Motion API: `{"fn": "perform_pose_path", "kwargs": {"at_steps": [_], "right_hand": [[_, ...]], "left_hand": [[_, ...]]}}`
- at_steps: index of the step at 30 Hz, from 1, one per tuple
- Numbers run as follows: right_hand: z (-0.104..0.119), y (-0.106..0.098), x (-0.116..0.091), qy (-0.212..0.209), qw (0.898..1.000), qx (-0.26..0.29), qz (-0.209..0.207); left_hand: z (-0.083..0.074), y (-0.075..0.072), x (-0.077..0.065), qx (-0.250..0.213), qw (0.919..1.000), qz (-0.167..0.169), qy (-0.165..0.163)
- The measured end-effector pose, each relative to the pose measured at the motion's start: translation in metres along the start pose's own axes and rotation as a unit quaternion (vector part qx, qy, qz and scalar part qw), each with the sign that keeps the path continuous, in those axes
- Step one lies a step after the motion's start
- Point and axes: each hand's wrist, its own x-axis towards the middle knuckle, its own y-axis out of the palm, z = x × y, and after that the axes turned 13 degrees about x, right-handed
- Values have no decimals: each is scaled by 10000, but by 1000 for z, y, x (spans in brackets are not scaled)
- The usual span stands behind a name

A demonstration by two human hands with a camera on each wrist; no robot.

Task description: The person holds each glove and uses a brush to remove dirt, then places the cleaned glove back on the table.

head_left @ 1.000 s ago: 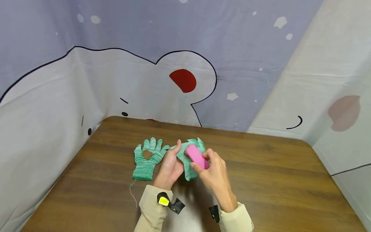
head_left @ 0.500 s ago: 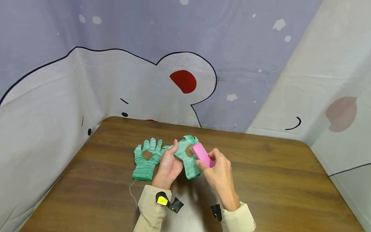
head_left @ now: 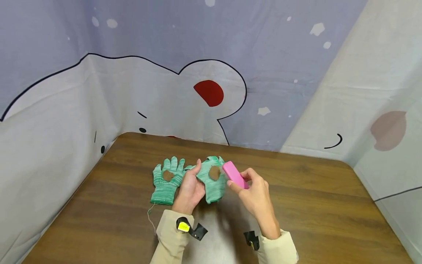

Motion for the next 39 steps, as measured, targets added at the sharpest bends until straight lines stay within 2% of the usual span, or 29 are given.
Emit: {"fn": "perform_pose_path", "kwargs": {"at_steps": [5,10,13,20,27,35,39], "right_hand": [[0,8,-2,-538,9976,409,147],[-5,19,-4,-1029,9944,-116,229],[-8,22,-5,-921,9950,-358,132],[-11,18,-2,-400,9990,-175,99],[-11,14,0,-251,9995,162,115],[-10,6,1,-158,9994,289,78],[-9,3,2,-89,9995,284,83]], "left_hand": [[0,1,0,51,9999,123,-43],[3,5,0,-9,9997,211,-81],[4,5,0,-67,9998,200,-28],[3,3,0,-265,9992,281,-86],[-3,2,-2,-615,9977,141,-252],[-4,-3,-2,-806,9955,495,-70],[-5,-5,-2,-911,9945,502,-122]]}}
